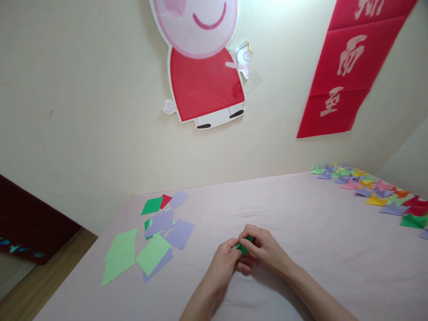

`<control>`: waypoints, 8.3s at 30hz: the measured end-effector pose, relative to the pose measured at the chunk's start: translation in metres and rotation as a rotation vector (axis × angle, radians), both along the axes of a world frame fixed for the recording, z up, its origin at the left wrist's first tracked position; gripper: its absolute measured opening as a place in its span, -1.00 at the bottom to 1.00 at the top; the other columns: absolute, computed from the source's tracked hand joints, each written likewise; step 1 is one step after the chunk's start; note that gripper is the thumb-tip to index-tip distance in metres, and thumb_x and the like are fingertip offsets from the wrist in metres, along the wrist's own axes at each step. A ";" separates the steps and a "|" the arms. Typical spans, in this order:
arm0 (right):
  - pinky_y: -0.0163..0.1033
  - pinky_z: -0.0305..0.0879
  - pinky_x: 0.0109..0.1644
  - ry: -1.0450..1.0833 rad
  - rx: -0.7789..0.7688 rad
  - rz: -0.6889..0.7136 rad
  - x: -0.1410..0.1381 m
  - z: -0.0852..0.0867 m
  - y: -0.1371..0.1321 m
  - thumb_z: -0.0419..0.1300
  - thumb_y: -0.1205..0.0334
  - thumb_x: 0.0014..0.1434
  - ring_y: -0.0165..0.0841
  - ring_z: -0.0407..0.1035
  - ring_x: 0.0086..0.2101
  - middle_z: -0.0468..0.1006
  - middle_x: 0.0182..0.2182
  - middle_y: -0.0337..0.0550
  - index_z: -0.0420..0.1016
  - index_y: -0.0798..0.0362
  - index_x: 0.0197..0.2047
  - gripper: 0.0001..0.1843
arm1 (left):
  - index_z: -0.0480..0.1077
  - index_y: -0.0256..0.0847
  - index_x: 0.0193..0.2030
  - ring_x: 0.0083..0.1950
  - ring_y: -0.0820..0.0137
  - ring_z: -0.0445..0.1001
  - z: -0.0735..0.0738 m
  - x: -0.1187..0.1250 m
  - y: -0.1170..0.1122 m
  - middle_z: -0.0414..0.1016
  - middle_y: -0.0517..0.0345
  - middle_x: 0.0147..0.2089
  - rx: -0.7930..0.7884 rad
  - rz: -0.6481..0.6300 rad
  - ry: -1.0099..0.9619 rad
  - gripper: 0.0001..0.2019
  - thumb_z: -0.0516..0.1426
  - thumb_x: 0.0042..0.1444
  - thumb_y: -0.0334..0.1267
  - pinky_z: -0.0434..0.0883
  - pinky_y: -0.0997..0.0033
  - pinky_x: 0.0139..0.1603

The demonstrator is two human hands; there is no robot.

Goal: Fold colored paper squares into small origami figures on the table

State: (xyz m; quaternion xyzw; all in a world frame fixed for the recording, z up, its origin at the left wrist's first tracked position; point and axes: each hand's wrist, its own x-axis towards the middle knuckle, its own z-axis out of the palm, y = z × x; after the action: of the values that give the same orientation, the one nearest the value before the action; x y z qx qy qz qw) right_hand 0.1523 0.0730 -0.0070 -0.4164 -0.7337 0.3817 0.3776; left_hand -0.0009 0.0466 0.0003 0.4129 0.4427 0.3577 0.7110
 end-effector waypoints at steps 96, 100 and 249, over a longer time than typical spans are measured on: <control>-0.14 0.24 -0.15 0.042 0.131 -0.078 0.000 -0.011 0.004 0.20 0.09 0.26 -0.22 0.32 -0.27 0.49 -0.39 -0.16 0.50 -0.05 -0.33 -0.82 | 0.45 -0.16 -0.31 -0.12 0.28 0.35 0.000 -0.029 0.005 0.45 0.16 -0.26 0.895 0.145 0.835 -0.91 0.16 0.23 -0.37 0.25 0.31 -0.10; -0.13 0.22 -0.15 0.025 0.145 -0.077 0.001 -0.009 0.005 0.17 0.06 0.28 -0.21 0.31 -0.28 0.49 -0.41 -0.16 0.48 -0.04 -0.41 -0.74 | 0.43 -0.17 -0.29 -0.12 0.28 0.35 -0.001 -0.029 0.004 0.44 0.16 -0.25 0.910 0.141 0.842 -0.92 0.15 0.25 -0.37 0.24 0.32 -0.10; -0.29 0.15 -0.41 0.373 -0.325 -0.127 -0.023 -0.018 -0.002 0.31 -0.09 0.01 -0.41 0.21 -0.53 0.34 -0.60 -0.30 0.41 0.06 -0.51 -0.62 | 0.40 -0.22 -0.36 -0.30 0.39 0.35 -0.016 -0.019 0.008 0.41 0.20 -0.38 0.436 0.364 0.227 -0.82 0.16 0.08 -0.13 0.29 0.45 -0.24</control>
State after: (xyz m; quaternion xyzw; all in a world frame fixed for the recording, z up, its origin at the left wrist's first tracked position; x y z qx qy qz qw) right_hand 0.1293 0.0713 -0.0250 -0.4395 -0.5527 0.5404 0.4576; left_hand -0.0197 0.0546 -0.0161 0.5069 0.4989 0.5175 0.4758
